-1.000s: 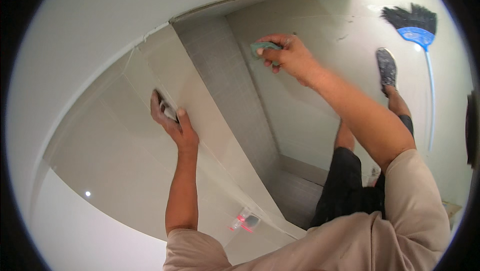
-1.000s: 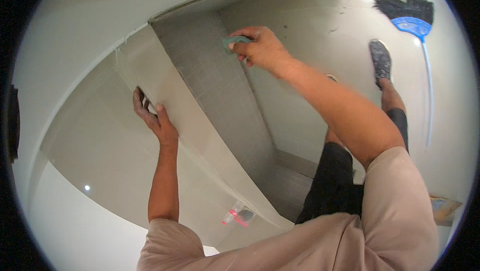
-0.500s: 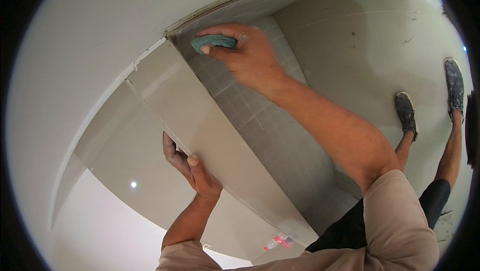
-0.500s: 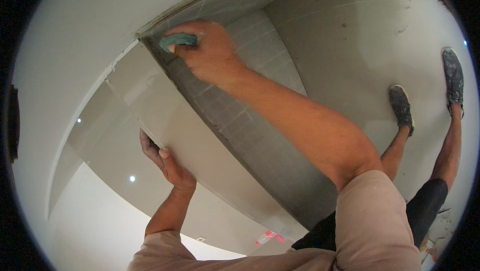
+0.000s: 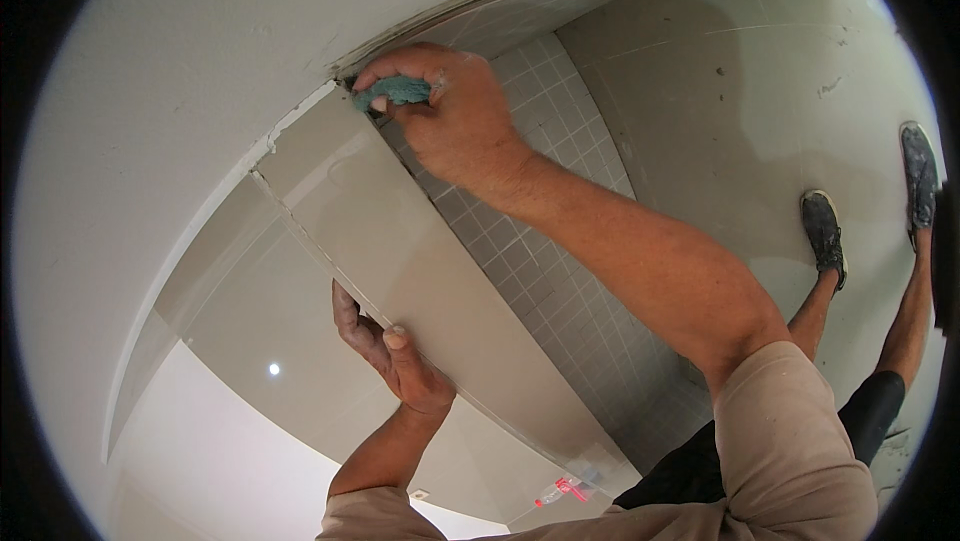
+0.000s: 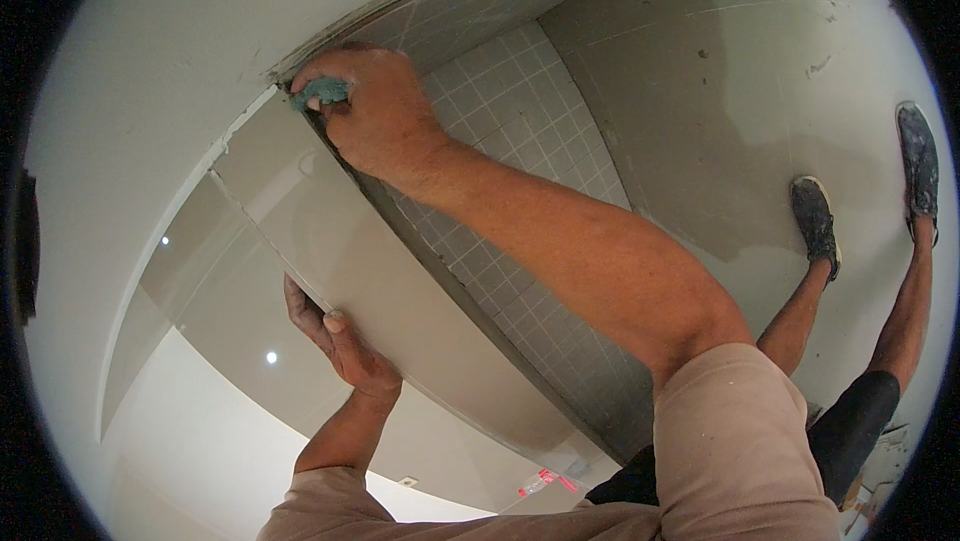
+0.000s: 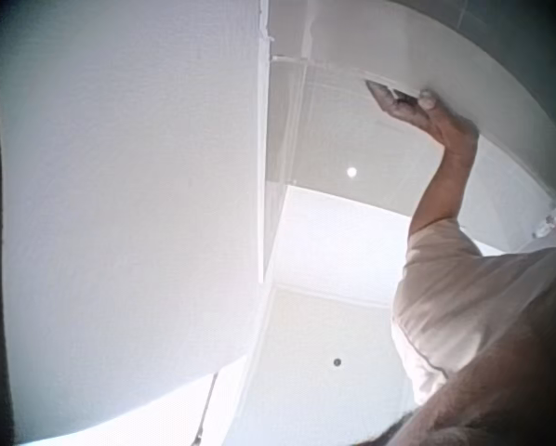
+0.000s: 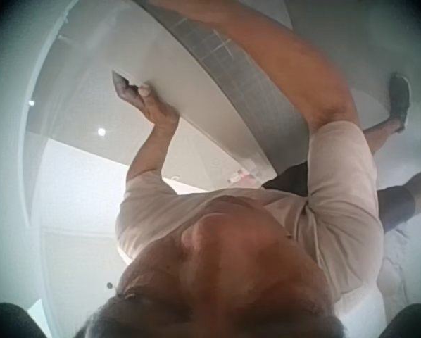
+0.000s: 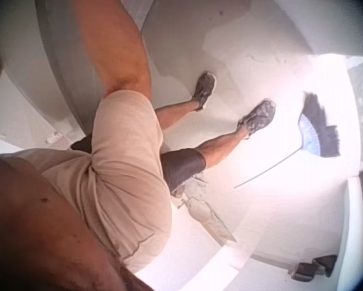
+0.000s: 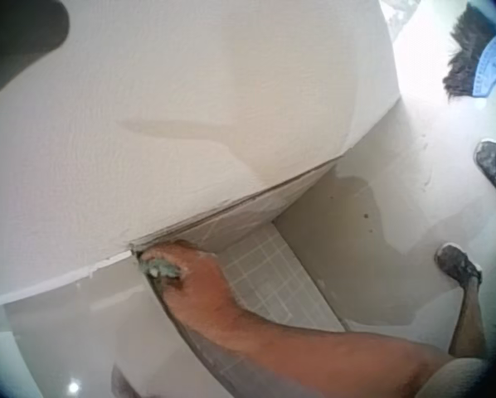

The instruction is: The person cleans a stainless steel sink with a cloth and then wipes down the surrounding tiled walls and countertops.

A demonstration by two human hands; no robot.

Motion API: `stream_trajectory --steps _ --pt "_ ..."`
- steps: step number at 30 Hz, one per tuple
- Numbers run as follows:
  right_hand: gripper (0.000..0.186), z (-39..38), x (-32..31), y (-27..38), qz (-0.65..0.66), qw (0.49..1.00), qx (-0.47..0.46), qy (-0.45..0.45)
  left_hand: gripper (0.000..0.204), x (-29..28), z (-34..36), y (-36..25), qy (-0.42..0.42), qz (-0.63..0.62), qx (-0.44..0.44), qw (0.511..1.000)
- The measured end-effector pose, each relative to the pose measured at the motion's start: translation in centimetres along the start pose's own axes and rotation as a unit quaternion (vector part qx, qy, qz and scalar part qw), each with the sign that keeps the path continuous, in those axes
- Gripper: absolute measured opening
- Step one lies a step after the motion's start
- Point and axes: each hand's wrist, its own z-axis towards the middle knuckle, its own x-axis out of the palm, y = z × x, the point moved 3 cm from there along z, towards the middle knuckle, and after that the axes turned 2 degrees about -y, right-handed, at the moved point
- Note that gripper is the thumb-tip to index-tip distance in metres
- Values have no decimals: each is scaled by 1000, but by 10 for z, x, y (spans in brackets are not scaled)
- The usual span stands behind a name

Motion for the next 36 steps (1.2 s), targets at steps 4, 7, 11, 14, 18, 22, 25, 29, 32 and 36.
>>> stream_trajectory --steps 4,7,11,14,18,22,25,29,32,36 --pt "14 -13 -7 -1 -39 998 -7 43 70 -1 -1 2 -10 -15 -35 999" --pt "14 -13 -13 -4 -28 998 34 34 74 -2 -2 7 -20 -25 -45 998" --pt "13 2 -12 -3 -5 997 81 3 77 -1 -3 9 -27 -43 -56 997" --pt "12 2 -3 -10 -53 999 -7 13 77 0 -4 7 -26 -57 -82 995" --pt "14 -17 -9 -10 -28 997 -60 39 77 -1 -3 6 -32 -70 -83 994" --pt "21 -6 -11 -3 -38 998 -54 10 75 -2 -3 4 -8 -37 -66 997" --pt "24 6 -8 -3 -41 996 -77 -14 74 0 -2 6 -5 -40 -65 997" --pt "25 -14 -16 -1 -67 991 -93 69 75 -1 -1 3 -7 -21 -63 998" --pt "27 -41 -24 -5 5 993 -45 107 77 -1 -4 4 -25 -53 -87 994" --pt "29 -29 -23 -8 -19 998 0 54 79 0 -4 2 -18 -42 -89 995"
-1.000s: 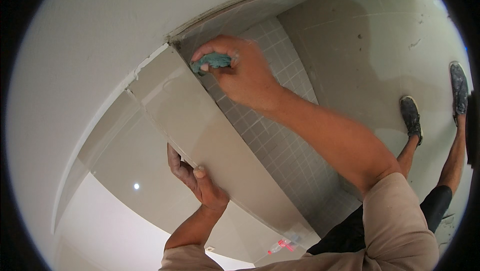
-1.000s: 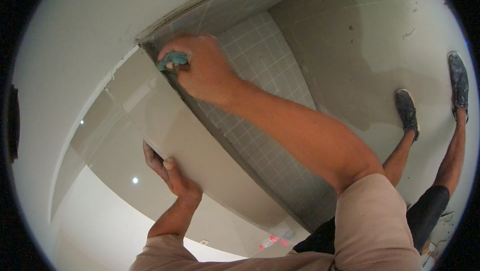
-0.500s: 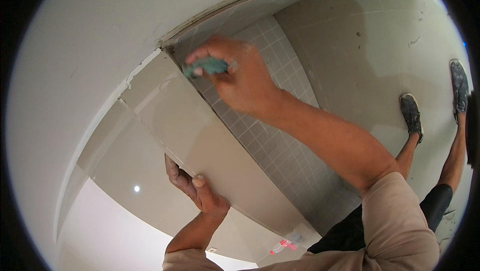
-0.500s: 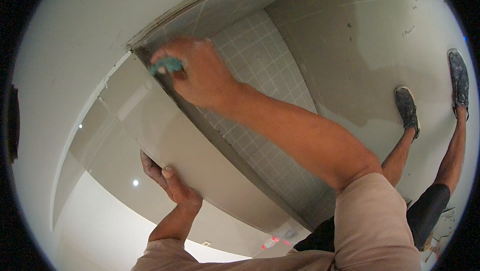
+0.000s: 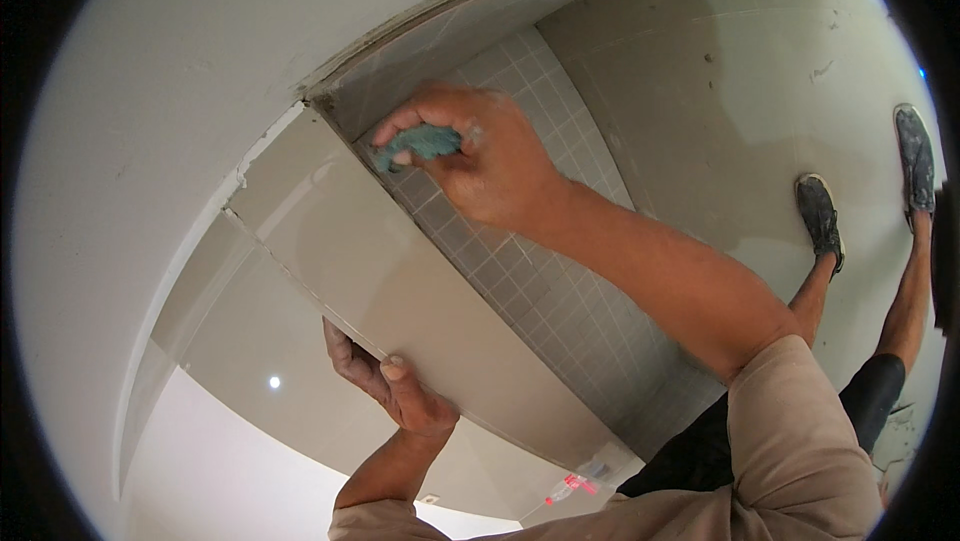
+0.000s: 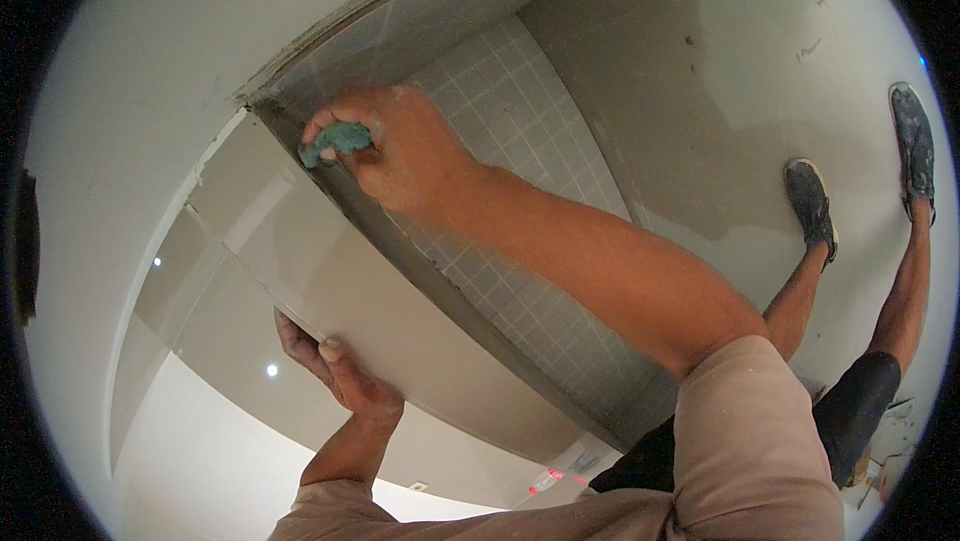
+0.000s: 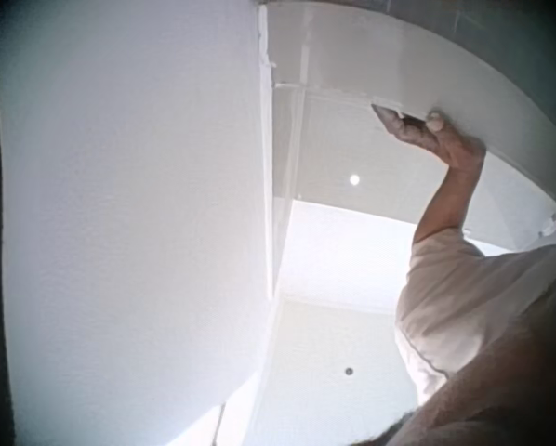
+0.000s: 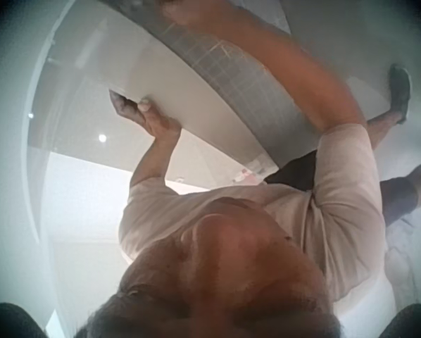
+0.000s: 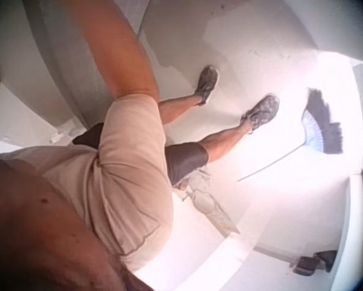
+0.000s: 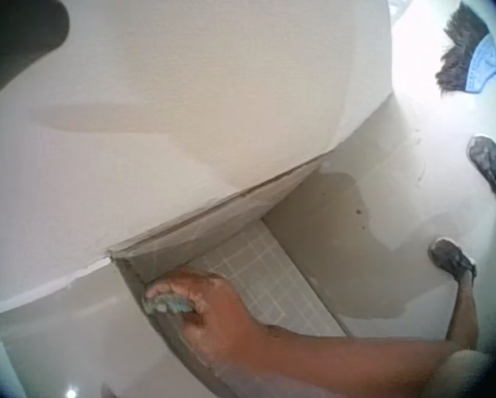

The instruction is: The person cleans a stainless steel sink with a cloth and then wipes down the surrounding tiled walls and countertops.

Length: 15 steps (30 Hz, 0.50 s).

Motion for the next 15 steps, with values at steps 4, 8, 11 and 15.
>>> stream_trajectory --steps 4,8,11,15 --pt "35 4 0 -1 8 999 -24 33 79 0 2 1 -5 -4 -1 1000" --pt "40 -24 -5 -5 1 995 -25 92 78 -2 0 2 2 -12 -12 1000" --pt "42 -49 -14 3 -26 993 -52 104 78 -1 2 0 1 -9 -7 1000" --pt "38 -46 -19 10 25 995 21 99 77 -3 0 -2 8 11 -8 1000"
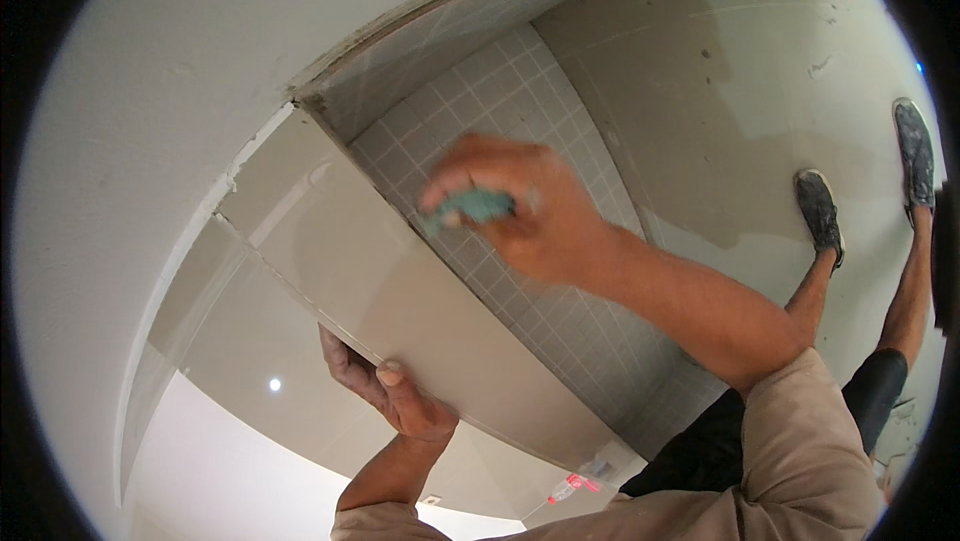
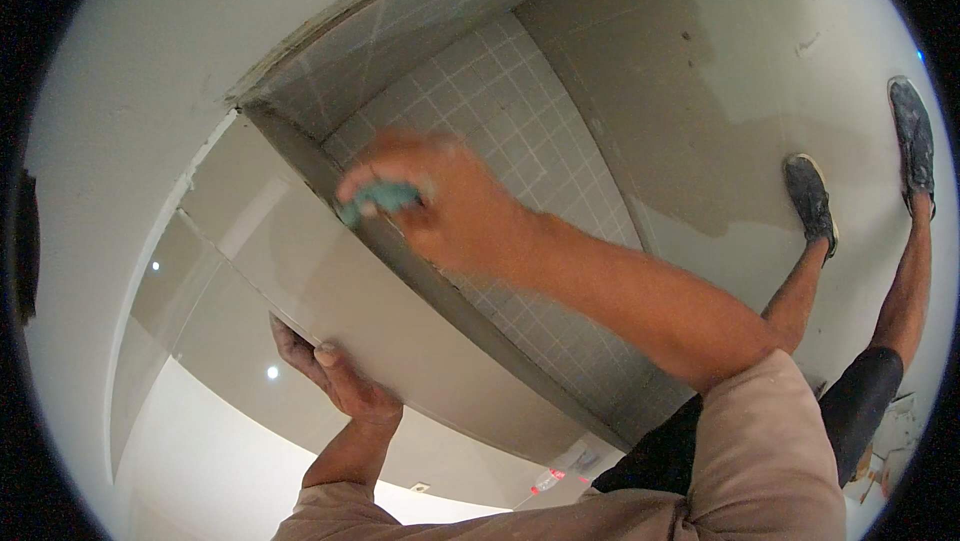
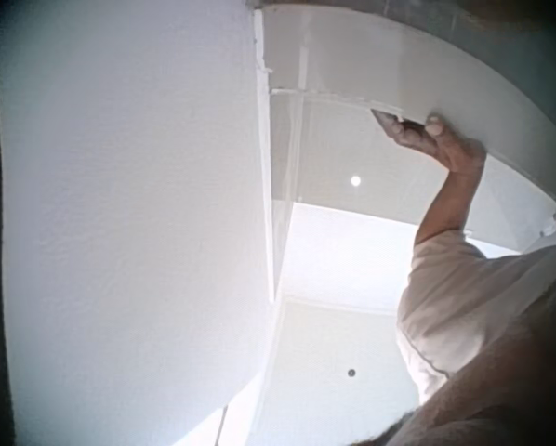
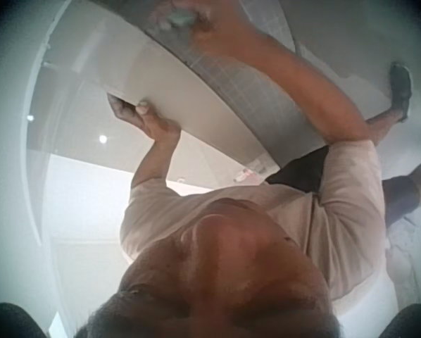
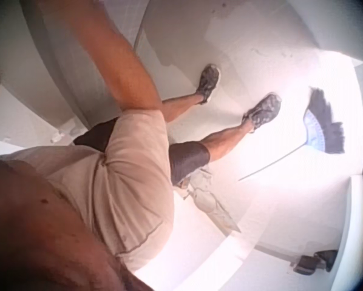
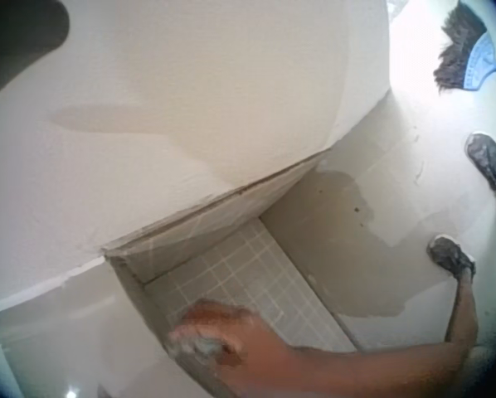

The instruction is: The person cleans a stainless steel sink with a cloth and then wipes down the surrounding tiled walls and countertops.

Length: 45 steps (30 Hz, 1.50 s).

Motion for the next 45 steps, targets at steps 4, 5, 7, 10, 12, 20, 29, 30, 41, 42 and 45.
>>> stream_trajectory --steps 4,5,7,10,12,20,29,30,41,42,45 --pt "27 47 7 -6 -2 996 -36 -80 76 5 3 -3 7 21 23 999" --pt "24 50 10 -7 4 997 -38 -74 77 4 2 -4 8 36 19 999" --pt "25 42 11 -6 2 997 -49 -60 76 3 3 -2 6 36 22 999" --pt "26 12 14 -8 12 997 -56 -44 76 3 1 -2 6 28 17 999" --pt "26 4 18 -6 24 997 -54 -42 76 2 1 -2 8 20 11 1000" --pt "34 65 19 -3 -24 984 -128 -122 75 1 3 -1 4 47 35 998" --pt "28 3 18 -10 62 997 -30 -43 81 3 -2 3 -23 -9 -5 1000" --pt "28 8 17 -11 61 997 -31 -43 81 3 -1 2 -23 -10 -5 1000" --pt "12 89 24 -10 99 984 -31 -143 79 2 0 4 -9 30 35 999" --pt "12 86 22 -11 99 984 -30 -142 79 2 0 4 -9 31 33 999" --pt "15 72 11 -11 81 995 6 -57 79 3 0 1 -2 53 29 998"
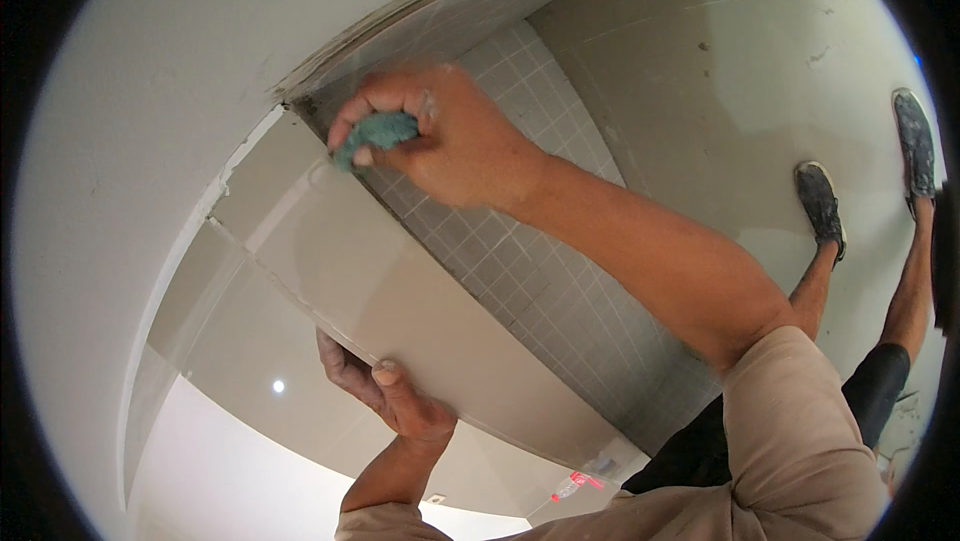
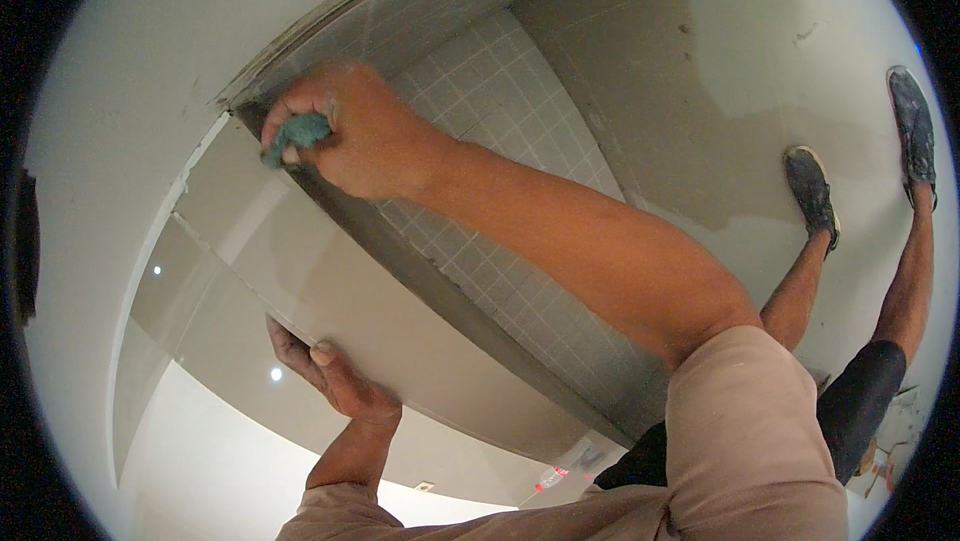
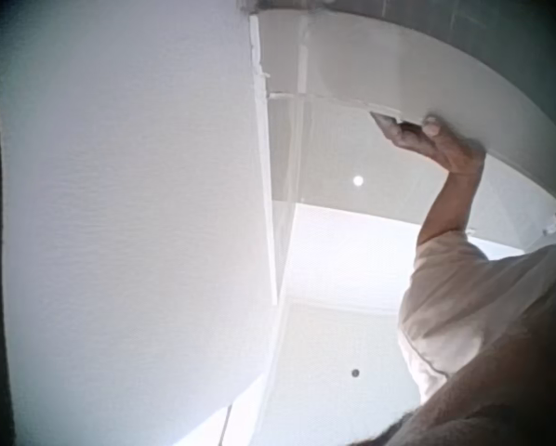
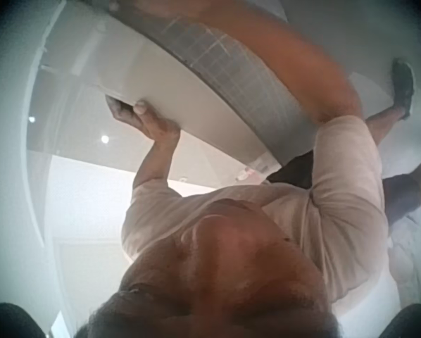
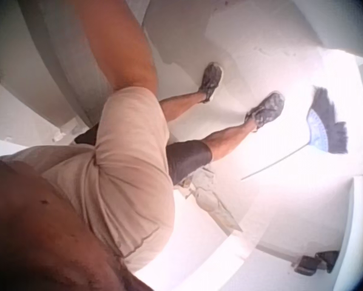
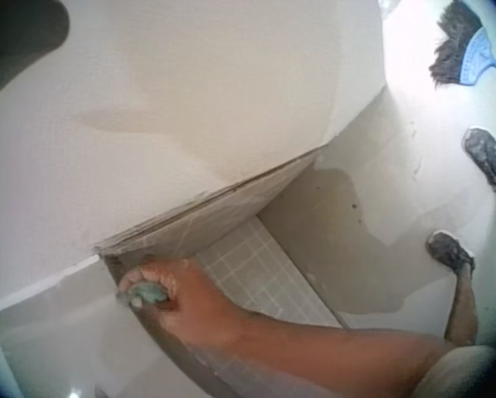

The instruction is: The person cleans a stainless steel sink with a cloth and then wipes down the surrounding tiled walls and countertops.

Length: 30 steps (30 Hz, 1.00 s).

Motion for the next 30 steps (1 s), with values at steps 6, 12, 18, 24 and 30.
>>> stream_trajectory --steps 6,12,18,24,30 --pt "23 -46 -9 -2 -44 996 7 71 80 0 -1 -3 -13 3 -17 1000" --pt "31 -96 -16 -2 -32 993 22 107 78 0 -3 -1 -32 -35 -17 999" --pt "37 -181 -28 9 -73 980 93 159 77 0 -4 -1 -23 -11 -3 1000" --pt "30 -247 -70 38 -100 962 222 128 73 -3 -5 5 -6 -20 8 1000" --pt "24 -208 -92 38 -24 941 334 -35 73 2 -3 1 -26 -69 12 997"
